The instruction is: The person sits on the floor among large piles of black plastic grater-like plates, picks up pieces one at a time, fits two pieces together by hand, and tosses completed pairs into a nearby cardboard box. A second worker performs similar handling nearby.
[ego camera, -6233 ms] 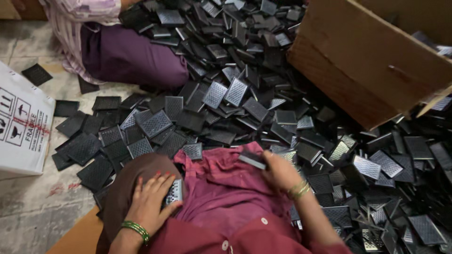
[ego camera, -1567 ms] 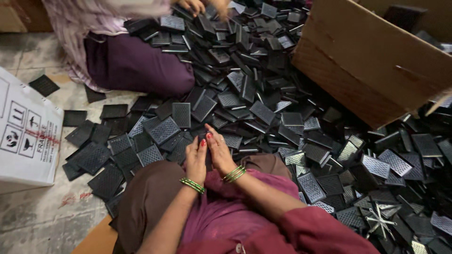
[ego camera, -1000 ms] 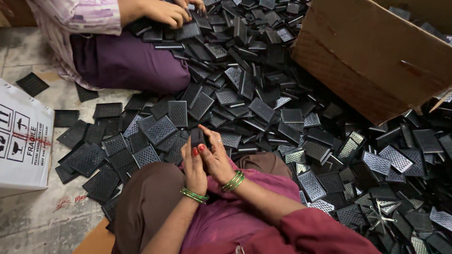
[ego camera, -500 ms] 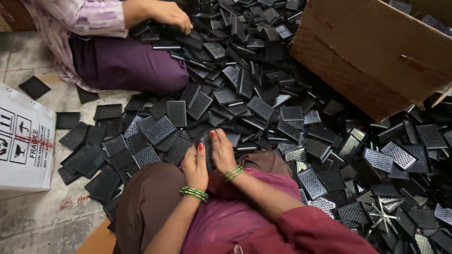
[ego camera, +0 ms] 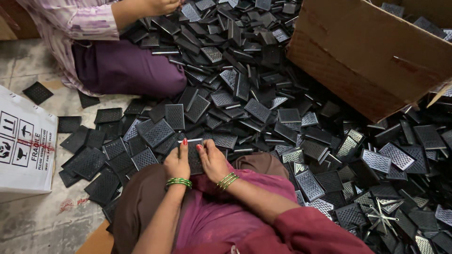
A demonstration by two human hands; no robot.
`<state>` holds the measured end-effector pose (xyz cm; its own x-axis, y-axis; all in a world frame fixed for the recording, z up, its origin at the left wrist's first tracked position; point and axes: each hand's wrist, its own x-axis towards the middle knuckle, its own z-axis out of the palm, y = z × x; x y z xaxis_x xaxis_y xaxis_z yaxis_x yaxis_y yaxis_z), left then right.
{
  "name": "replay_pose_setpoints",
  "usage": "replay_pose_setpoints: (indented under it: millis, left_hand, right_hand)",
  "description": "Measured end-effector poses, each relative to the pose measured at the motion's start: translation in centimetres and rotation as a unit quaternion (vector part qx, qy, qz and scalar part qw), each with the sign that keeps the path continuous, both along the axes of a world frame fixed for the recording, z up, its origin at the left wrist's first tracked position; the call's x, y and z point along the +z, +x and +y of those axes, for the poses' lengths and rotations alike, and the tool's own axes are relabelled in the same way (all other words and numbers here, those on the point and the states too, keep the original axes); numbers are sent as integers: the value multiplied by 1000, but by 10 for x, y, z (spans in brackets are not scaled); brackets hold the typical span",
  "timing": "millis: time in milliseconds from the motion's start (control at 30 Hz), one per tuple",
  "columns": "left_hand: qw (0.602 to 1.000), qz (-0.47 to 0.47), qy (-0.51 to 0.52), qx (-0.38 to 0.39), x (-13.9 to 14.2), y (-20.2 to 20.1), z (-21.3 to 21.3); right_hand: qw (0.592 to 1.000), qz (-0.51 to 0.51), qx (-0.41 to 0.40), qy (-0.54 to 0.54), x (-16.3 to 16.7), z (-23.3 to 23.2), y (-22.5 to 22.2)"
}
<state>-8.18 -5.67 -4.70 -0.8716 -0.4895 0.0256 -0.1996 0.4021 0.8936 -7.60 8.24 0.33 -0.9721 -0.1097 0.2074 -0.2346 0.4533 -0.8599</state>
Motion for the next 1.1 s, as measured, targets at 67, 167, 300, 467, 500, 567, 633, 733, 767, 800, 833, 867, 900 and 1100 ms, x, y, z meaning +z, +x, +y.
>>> replay_pose_setpoints:
  millis: [67,167,300,467,500,567,633,733,767,800,833,867,900,1100]
  left_hand:
    - [1000,3,20,-1,-7,-2,3]
    - [978,105,176,-34,-16,-4,7]
    - [935,27,326,-141,-18,5,11]
    - [907,33,370,-197,2,11,10]
    - [914,42,352,-198,7,13,9]
    - [971,7,169,-167,13,15,6]
    - [982,10,124,-141,16,16,5]
    - [960,54,243,-128,17,18,5]
    - [954,60,264,-127,18,19,3]
    - [948,65,285,-126,20,19,2]
    - [941,66,305,-129,22,20,2]
    - [934,67,324,-132,25,20,3]
    - [927,67,345,-135,27,22,6]
    - [990,52,79,-107,35,29,52]
  right_hand:
    - [1000,-8,8,-8,-11,4,-5]
    - [997,-58,-1,-41,-35,12,-21]
    - [988,-53,24,-145,-67,23,-46]
    - [993,72,62,-69,-58,39,-46]
    - [994,62,66,-68,-47,40,-42]
    - [994,42,78,-66,-22,40,-33]
    - [991,105,82,21,4,38,-23]
    - [991,44,127,23,32,42,-20]
    - [989,0,149,2,36,45,-21]
    - [986,24,162,-4,36,48,-22]
    - [983,48,175,-9,34,51,-23]
    - [980,72,187,-14,29,53,-24]
    - [985,14,163,-49,23,55,-24]
    - [999,-44,-31,-5,2,52,-27]
